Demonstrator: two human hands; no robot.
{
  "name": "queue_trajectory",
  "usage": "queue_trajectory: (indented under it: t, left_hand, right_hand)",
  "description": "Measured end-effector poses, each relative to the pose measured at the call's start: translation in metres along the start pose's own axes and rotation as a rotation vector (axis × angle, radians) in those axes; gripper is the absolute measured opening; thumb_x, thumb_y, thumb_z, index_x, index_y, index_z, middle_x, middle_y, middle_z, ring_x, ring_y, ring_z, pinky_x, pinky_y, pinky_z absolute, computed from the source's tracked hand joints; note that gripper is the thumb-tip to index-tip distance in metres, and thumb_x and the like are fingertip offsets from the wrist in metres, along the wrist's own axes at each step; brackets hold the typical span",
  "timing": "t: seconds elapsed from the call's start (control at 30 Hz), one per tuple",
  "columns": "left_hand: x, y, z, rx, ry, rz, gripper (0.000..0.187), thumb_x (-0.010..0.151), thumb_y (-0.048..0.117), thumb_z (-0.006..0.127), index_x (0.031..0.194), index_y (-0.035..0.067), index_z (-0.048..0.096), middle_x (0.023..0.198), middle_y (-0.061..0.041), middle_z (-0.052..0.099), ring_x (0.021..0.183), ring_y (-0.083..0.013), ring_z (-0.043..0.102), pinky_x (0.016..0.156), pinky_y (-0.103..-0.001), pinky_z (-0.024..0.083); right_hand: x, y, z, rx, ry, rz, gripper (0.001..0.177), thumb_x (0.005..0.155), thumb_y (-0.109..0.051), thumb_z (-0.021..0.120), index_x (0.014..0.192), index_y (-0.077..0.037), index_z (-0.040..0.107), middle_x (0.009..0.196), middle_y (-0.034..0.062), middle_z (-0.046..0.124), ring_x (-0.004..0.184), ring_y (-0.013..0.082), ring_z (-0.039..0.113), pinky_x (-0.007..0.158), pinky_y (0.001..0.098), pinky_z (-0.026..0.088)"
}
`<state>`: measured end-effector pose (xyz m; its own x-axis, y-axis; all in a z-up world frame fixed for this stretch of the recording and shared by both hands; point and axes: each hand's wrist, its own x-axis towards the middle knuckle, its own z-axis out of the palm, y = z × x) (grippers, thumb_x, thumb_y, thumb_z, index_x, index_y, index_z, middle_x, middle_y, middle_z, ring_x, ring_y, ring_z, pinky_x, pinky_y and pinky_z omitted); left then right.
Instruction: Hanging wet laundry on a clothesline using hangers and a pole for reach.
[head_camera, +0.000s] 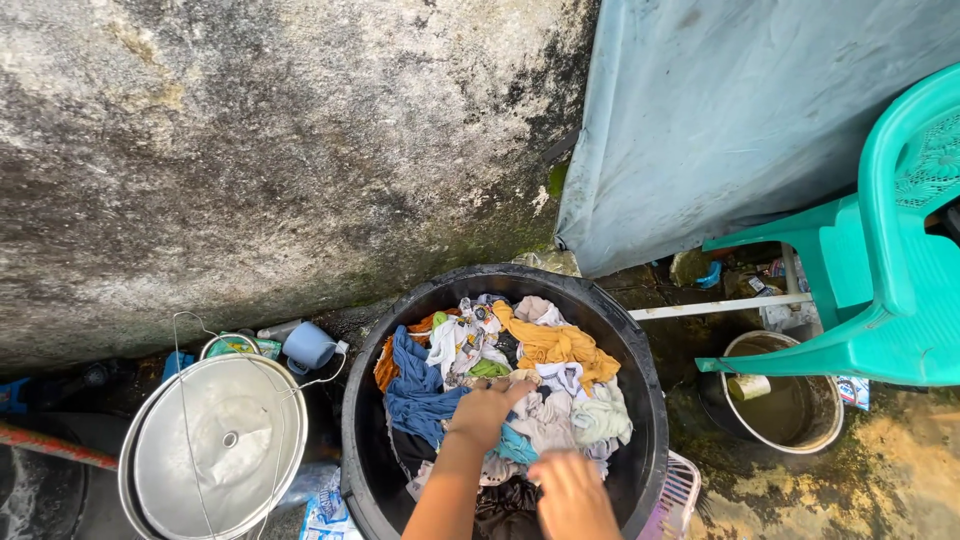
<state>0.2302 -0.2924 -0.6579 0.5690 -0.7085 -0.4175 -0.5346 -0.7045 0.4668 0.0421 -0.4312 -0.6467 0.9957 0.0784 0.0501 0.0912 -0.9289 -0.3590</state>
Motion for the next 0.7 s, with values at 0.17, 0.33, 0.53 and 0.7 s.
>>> queue_trajectory:
  t: [0.17, 0.33, 0.53, 0.7]
  left_hand:
    - [-0.024, 0.007, 0.003, -0.123, 0.051, 0.006, 0.106, 0.074, -0.023, 0.058, 0.155, 0.041, 0.038, 0.159, -0.007, 0.043, 0.143, -0.0442, 0.038, 0.109, -0.046, 0.046]
    - [-0.104, 0.030, -0.020, -0.424, 0.028, 0.008, 0.095, 0.073, -0.007, 0.070, 0.151, 0.040, 0.042, 0.164, -0.006, 0.030, 0.156, -0.0365, 0.012, 0.119, -0.062, 0.018]
    - [-0.154, -0.032, 0.073, -0.607, 0.462, 0.066, 0.083, 0.070, 0.010, 0.070, 0.150, 0.027, 0.056, 0.169, -0.008, 0.041, 0.162, -0.0369, 0.018, 0.121, -0.067, 0.011]
    - [-0.149, -0.067, 0.097, -0.727, 0.577, 0.174, 0.117, 0.067, 0.046, 0.093, 0.159, 0.012, 0.030, 0.166, -0.019, 0.025, 0.156, -0.0442, 0.016, 0.120, -0.067, 0.016]
  right_hand:
    - [-0.032, 0.019, 0.118, -0.048, -0.578, 0.392, 0.061, 0.089, -0.037, 0.068, 0.141, -0.014, 0.047, 0.138, 0.0059, 0.052, 0.132, 0.0250, 0.044, 0.100, 0.0573, 0.039]
    - [0.010, -0.028, 0.028, 0.050, -0.929, 0.493, 0.088, 0.087, -0.042, 0.084, 0.153, -0.014, 0.033, 0.159, 0.0067, 0.033, 0.147, 0.0293, 0.029, 0.110, 0.0661, 0.031]
    - [0.016, -0.017, 0.022, 0.522, -0.370, 0.488, 0.036, 0.077, -0.021, 0.072, 0.112, -0.010, 0.076, 0.099, 0.0102, 0.078, 0.097, 0.0242, 0.076, 0.089, 0.0328, 0.058]
    - [0.073, -0.084, -0.106, 1.173, -0.103, 0.789, 0.014, 0.075, -0.002, 0.066, 0.085, 0.007, 0.071, 0.073, 0.0069, 0.071, 0.068, 0.0166, 0.064, 0.068, 0.0303, 0.052]
